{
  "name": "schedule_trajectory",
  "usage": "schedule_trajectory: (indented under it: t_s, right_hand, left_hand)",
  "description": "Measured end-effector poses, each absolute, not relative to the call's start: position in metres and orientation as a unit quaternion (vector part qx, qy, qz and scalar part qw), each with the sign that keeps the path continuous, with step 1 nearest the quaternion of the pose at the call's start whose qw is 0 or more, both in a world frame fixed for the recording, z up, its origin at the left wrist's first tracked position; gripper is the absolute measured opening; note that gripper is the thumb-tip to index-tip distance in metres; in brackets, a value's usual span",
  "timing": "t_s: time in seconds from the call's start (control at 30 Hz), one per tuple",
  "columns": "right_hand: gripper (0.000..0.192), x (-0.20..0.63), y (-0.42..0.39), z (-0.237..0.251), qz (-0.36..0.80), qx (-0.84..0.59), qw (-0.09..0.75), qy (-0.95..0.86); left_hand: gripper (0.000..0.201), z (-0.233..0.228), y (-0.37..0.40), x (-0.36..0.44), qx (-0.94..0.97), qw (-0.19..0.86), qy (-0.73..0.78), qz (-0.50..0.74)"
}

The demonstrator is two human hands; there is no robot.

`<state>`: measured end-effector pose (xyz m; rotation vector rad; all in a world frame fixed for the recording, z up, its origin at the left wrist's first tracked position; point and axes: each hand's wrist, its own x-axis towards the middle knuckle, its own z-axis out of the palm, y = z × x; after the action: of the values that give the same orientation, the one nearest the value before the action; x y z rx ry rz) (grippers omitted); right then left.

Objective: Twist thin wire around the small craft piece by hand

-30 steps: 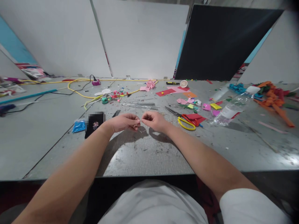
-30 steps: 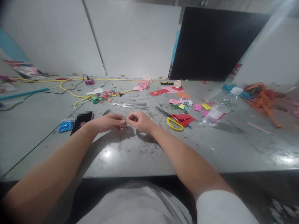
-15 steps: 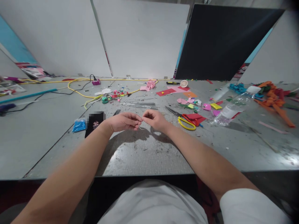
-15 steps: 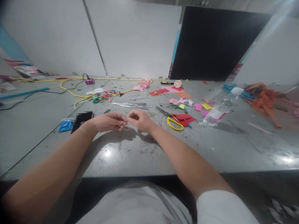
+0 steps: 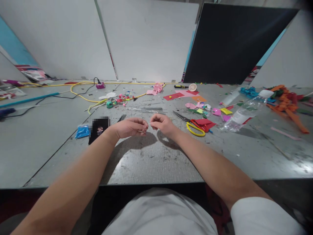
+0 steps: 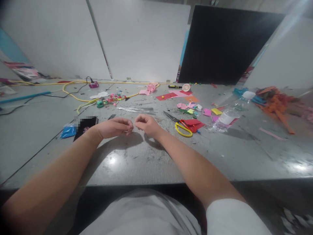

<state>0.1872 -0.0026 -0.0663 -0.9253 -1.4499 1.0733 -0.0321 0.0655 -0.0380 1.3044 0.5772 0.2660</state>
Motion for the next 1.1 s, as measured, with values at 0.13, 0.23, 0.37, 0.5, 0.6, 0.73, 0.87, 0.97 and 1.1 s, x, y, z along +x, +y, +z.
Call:
schedule_trajectory:
  t_s: [0.13, 0.23, 0.37, 0.5, 0.6, 0.73, 0.87, 0.97, 1.1]
  right_hand:
    - [0.013, 0.187, -0.005, -0.064, 0.471, -0.383, 0.526, -0.596]
    - [0.015, 0.186, -0.005, -0.065, 0.490, -0.380, 0.528, -0.581]
    - [0.021, 0.185, -0.001, -0.071, 0.523, -0.370, 0.530, -0.556]
    - [0.019, 0.185, 0.001, -0.075, 0.549, -0.365, 0.527, -0.536]
    - [0.017, 0.185, 0.000, -0.073, 0.524, -0.382, 0.530, -0.547]
    - [0.014, 0.184, -0.001, -0.071, 0.500, -0.392, 0.533, -0.558]
    - [0.015, 0.182, 0.000, -0.074, 0.524, -0.390, 0.543, -0.528]
    - [0.020, 0.182, 0.002, -0.077, 0.544, -0.376, 0.552, -0.508]
    - [0.020, 0.183, 0.003, -0.080, 0.553, -0.372, 0.552, -0.501]
  left_hand:
    - [0.025, -0.036, 0.063, -0.030, 0.599, 0.744, 0.270, 0.121]
    - [0.026, -0.034, 0.061, -0.029, 0.600, 0.741, 0.274, 0.127]
    - [0.026, -0.032, 0.059, -0.028, 0.607, 0.730, 0.281, 0.140]
    - [0.026, -0.031, 0.057, -0.027, 0.619, 0.717, 0.284, 0.147]
    - [0.025, -0.032, 0.056, -0.025, 0.623, 0.710, 0.286, 0.162]
    - [0.026, -0.031, 0.055, -0.023, 0.630, 0.699, 0.291, 0.174]
    - [0.031, -0.028, 0.052, -0.023, 0.630, 0.687, 0.309, 0.188]
    - [0.036, -0.027, 0.052, -0.023, 0.630, 0.679, 0.320, 0.197]
    - [0.036, -0.029, 0.052, -0.022, 0.655, 0.653, 0.317, 0.210]
